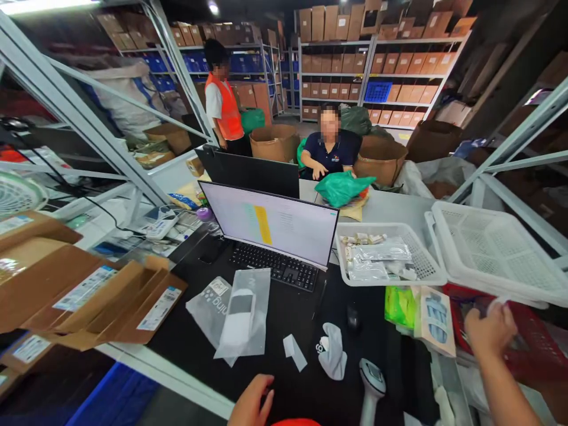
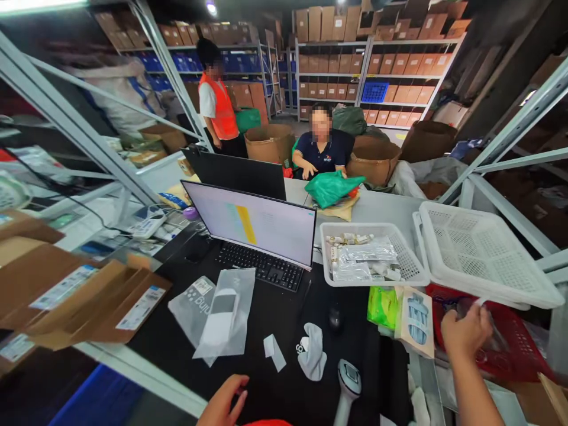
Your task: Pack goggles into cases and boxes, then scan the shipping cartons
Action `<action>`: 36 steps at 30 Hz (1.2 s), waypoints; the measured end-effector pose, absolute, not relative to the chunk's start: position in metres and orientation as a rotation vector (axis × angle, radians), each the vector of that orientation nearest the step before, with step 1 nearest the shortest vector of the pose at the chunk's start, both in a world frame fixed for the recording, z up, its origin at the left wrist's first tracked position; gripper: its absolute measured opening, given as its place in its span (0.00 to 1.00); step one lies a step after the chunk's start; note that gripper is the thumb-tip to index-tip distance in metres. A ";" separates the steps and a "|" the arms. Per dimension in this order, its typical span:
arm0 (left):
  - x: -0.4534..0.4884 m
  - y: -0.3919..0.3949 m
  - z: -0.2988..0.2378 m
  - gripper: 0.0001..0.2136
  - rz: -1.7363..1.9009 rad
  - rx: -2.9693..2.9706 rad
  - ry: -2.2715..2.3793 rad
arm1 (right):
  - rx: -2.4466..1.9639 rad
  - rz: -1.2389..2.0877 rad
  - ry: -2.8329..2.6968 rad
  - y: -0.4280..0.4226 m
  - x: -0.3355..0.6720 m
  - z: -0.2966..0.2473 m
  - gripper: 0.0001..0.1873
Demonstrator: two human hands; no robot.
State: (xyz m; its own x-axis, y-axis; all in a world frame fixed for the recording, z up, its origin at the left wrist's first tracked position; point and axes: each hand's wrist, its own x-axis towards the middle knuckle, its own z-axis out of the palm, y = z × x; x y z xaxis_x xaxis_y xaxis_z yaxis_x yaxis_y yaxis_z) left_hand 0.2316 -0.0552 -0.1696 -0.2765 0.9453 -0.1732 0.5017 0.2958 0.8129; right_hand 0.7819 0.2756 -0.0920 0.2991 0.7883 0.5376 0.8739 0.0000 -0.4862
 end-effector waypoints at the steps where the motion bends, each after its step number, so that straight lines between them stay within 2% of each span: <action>1: 0.234 -0.050 -0.161 0.18 0.864 1.292 1.855 | -1.751 -0.262 -1.455 0.267 0.768 -0.089 0.37; 3: 0.241 -0.037 -0.143 0.17 0.907 1.286 1.729 | -1.633 -0.422 -1.474 0.242 0.729 -0.083 0.37; 5: 0.248 -0.022 -0.126 0.19 0.974 1.249 1.572 | -1.494 -0.442 -1.652 0.206 0.676 -0.076 0.35; 7: 0.254 -0.005 -0.109 0.27 1.083 1.137 1.395 | -1.316 -0.440 -1.802 0.162 0.613 -0.070 0.38; 9: 0.258 0.010 -0.090 0.39 1.217 0.924 1.201 | -1.159 -0.313 -1.957 0.117 0.546 -0.065 0.40; 11: 0.257 0.018 -0.070 0.44 1.292 0.738 1.011 | -0.952 -0.205 -2.130 0.078 0.484 -0.062 0.37; 14: 0.242 0.018 -0.043 0.35 1.354 0.591 0.875 | -0.715 -0.154 -2.319 0.038 0.413 -0.056 0.33; 18: 0.207 0.003 -0.029 0.24 1.342 0.595 1.009 | -0.559 -0.003 -2.435 0.011 0.374 -0.038 0.28; 22: 0.183 -0.011 -0.026 0.25 1.311 0.621 1.040 | -0.582 0.261 -2.346 0.002 0.377 -0.012 0.26; 26: 0.179 -0.018 -0.021 0.28 1.292 0.622 1.031 | -0.894 0.383 -1.996 0.012 0.380 0.008 0.22; 29: 0.182 -0.020 -0.019 0.30 1.261 0.632 0.990 | -1.026 0.616 -1.751 0.021 0.372 0.009 0.19; 32: 0.185 -0.023 -0.017 0.28 1.251 0.642 0.947 | -1.007 0.941 -1.583 0.025 0.365 0.000 0.20; 36: 0.186 -0.022 -0.012 0.27 1.250 0.589 0.931 | -1.018 1.069 -1.558 0.025 0.367 -0.007 0.26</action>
